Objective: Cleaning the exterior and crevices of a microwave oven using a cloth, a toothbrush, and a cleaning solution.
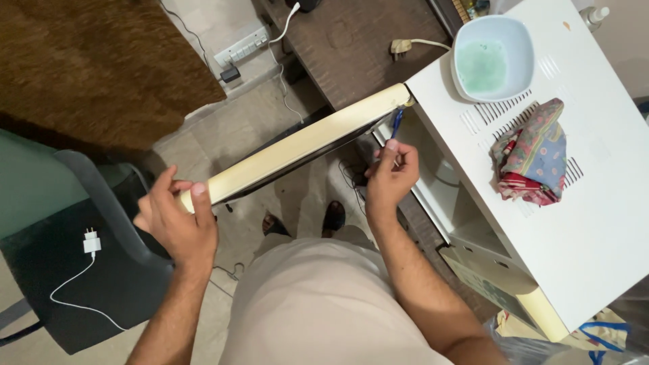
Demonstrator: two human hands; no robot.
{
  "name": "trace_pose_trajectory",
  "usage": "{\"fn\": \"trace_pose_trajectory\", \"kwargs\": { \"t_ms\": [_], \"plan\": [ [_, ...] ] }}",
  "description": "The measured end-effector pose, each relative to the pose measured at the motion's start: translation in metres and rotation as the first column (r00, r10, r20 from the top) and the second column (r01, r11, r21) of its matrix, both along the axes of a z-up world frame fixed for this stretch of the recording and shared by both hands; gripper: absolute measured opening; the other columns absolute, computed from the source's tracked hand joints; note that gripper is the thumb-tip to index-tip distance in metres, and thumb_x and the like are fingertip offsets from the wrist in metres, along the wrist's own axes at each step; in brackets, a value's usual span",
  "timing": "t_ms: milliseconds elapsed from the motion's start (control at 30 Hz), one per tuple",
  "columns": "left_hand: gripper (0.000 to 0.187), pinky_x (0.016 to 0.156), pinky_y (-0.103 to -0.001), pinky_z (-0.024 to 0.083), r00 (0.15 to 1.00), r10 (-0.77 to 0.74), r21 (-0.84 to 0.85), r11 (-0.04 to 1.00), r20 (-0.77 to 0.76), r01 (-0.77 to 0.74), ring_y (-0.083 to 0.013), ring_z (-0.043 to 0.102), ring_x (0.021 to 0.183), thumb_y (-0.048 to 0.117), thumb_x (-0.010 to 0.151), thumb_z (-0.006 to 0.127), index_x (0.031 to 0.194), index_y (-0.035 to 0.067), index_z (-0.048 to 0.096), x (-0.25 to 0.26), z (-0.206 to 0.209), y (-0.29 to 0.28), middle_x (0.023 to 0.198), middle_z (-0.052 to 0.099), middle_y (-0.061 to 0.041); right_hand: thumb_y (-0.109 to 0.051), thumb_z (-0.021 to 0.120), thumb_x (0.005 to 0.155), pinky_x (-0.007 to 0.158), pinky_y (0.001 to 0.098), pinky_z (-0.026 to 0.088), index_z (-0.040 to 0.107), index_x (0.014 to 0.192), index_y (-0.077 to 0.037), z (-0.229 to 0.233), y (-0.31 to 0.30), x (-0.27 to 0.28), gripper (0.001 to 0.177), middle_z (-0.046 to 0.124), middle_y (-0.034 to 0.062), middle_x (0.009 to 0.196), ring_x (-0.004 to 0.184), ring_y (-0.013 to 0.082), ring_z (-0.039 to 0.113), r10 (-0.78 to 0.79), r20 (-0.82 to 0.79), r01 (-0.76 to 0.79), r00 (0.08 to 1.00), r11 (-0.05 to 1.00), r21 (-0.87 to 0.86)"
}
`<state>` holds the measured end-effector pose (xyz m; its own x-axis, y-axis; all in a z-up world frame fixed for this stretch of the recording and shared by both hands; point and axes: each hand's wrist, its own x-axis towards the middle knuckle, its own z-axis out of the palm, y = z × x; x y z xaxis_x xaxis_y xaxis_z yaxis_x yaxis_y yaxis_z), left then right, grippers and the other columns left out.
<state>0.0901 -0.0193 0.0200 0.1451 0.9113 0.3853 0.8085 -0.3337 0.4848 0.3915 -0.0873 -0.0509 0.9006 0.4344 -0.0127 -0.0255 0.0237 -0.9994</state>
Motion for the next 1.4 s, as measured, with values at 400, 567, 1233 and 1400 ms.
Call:
{"fn": "trace_pose_trajectory", "kwargs": {
  "t_ms": [400, 567, 1233, 1400],
  "plan": [
    [0.047, 0.102, -0.041, 0.041, 0.980, -0.082, -0.033, 0.995, 0.182, 0.090, -0.0238, 0.065, 0.098, 0.027, 0.107, 0.075, 0.143, 0.005, 0.056, 0.000, -0.015, 0.008, 0.101, 0.071, -0.005, -0.021, 0.064, 0.112, 0.064, 0.0226, 0.044, 0.059, 0.100, -0.003, -0.021, -0.010, 0.018, 0.022, 0.064, 0.0026, 0.085, 0.074, 0.0063, 0.057, 0.068, 0.251, -0.071, 0.966, 0.997, 0.006],
    [0.046, 0.103, -0.040, 0.040, 0.987, -0.094, -0.005, 0.995, 0.130, 0.095, -0.0248, 0.064, 0.099, 0.027, 0.107, 0.078, 0.140, 0.004, 0.056, -0.005, -0.018, 0.006, 0.097, 0.071, -0.006, -0.021, 0.066, 0.106, 0.061, 0.0212, 0.044, 0.061, 0.095, -0.003, -0.005, -0.003, 0.017, 0.021, 0.063, 0.0003, 0.080, 0.072, 0.0050, 0.058, 0.009, 0.250, 0.004, 0.968, 0.999, -0.052],
    [0.051, 0.103, -0.038, 0.038, 0.983, -0.086, -0.034, 0.995, 0.164, 0.093, -0.0218, 0.062, 0.100, 0.029, 0.107, 0.080, 0.146, 0.005, 0.056, -0.005, -0.019, 0.006, 0.100, 0.071, -0.003, -0.015, 0.071, 0.103, 0.056, 0.0258, 0.038, 0.063, 0.091, -0.002, -0.012, -0.010, 0.035, 0.020, 0.061, 0.0018, 0.073, 0.061, 0.0087, 0.047, -0.003, 0.528, 0.150, 0.849, 0.960, -0.236],
    [0.048, 0.104, -0.039, 0.039, 0.989, -0.068, -0.013, 0.997, 0.134, 0.071, -0.0238, 0.060, 0.101, 0.027, 0.106, 0.081, 0.141, 0.004, 0.056, -0.004, -0.019, 0.006, 0.095, 0.071, -0.004, -0.019, 0.069, 0.106, 0.060, 0.0219, 0.039, 0.060, 0.093, -0.004, -0.021, -0.013, 0.043, 0.022, 0.061, -0.0029, 0.076, 0.067, 0.0043, 0.051, 0.125, 0.230, -0.110, 0.965, 0.991, -0.076]
  ]
}}
